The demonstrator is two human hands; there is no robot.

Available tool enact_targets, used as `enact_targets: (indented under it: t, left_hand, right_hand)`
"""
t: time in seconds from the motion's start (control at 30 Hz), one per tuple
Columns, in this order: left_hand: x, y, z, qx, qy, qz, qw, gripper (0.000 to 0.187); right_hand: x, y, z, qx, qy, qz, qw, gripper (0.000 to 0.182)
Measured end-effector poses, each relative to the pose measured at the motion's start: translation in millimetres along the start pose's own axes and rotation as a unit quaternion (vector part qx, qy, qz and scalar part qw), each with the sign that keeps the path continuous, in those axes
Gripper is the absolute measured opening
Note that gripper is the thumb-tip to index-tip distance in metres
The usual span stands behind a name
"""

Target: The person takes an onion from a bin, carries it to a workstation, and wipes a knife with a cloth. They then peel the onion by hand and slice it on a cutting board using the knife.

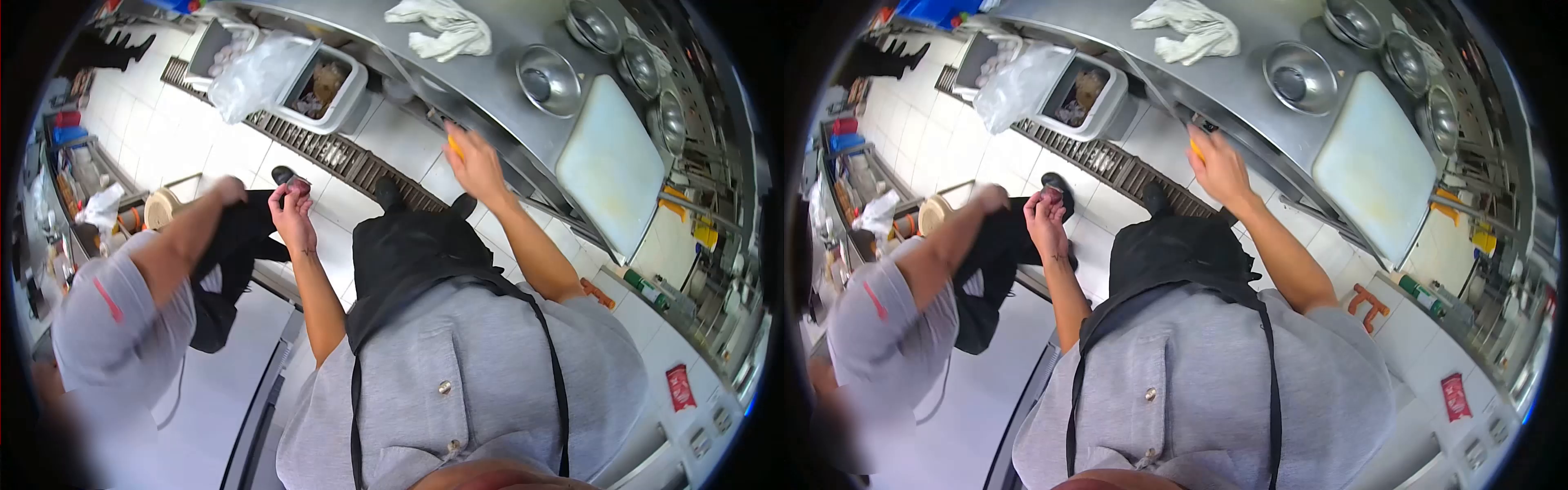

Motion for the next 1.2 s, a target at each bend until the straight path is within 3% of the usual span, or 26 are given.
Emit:
enact_targets:
  t: [0.17,0.23,0.37,0.5,0.6,0.63,0.67,0.8,0.93,1.07,1.2]
  left_hand:
    - [40.7,3.5,-1.3,-0.015,0.06,0.019,0.998,0.035]
    - [56.7,0.6,-0.8,-0.013,0.078,0.027,0.996,0.035]
    - [71.2,2.1,4.3,-0.011,0.097,0.037,0.995,0.032]
    - [86.9,4.2,11.6,-0.011,0.121,0.053,0.991,0.032]
    - [96.3,9.7,15.3,-0.019,0.151,0.066,0.986,0.033]
    - [100.9,10.3,13.1,-0.02,0.152,0.07,0.986,0.033]
    - [108.1,10.7,11.8,-0.023,0.156,0.076,0.985,0.032]
    - [141.8,15.0,5.0,-0.022,0.194,0.073,0.978,0.031]
    - [179.3,-5.5,-23.2,0.01,0.209,0.09,0.974,0.032]
    - [188.1,-13.2,-37.1,0.046,0.213,0.095,0.971,0.033]
    - [204.0,-6.8,-63.7,0.028,0.225,0.076,0.971,0.034]
  right_hand:
    - [-42.9,1.0,68.0,0.028,-0.148,-0.11,0.982,0.043]
    - [-18.1,-20.8,66.5,0.121,-0.089,-0.194,0.969,0.044]
    - [-5.2,-16.4,6.7,0.121,-0.084,-0.184,0.972,0.051]
    - [-35.6,-13.0,-58.6,0.143,-0.053,-0.157,0.976,0.052]
    - [-55.6,-22.6,-86.8,0.123,-0.067,-0.056,0.989,0.053]
    - [-55.9,-33.5,-83.5,0.187,-0.028,0.111,0.976,0.051]
    - [-50.3,-43.7,-79.7,0.245,0.009,0.276,0.929,0.049]
    - [-24.2,-48.4,-0.5,0.193,-0.029,0.596,0.779,0.035]
    - [5.0,-65.8,13.2,0.238,-0.023,0.523,0.818,0.029]
    - [21.6,-86.1,-78.0,0.239,-0.005,0.474,0.848,0.024]
    - [-10.2,-104.9,-179.1,0.26,0.007,0.487,0.834,0.022]
Point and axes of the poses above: each hand's wrist, its own z-axis towards the middle knuckle, its own x-axis out of the palm, y = z × x, the point moved 6 cm from there along z, towards the middle knuckle, and after that the axes turned 5 degrees about -z, right-handed, at the moved point
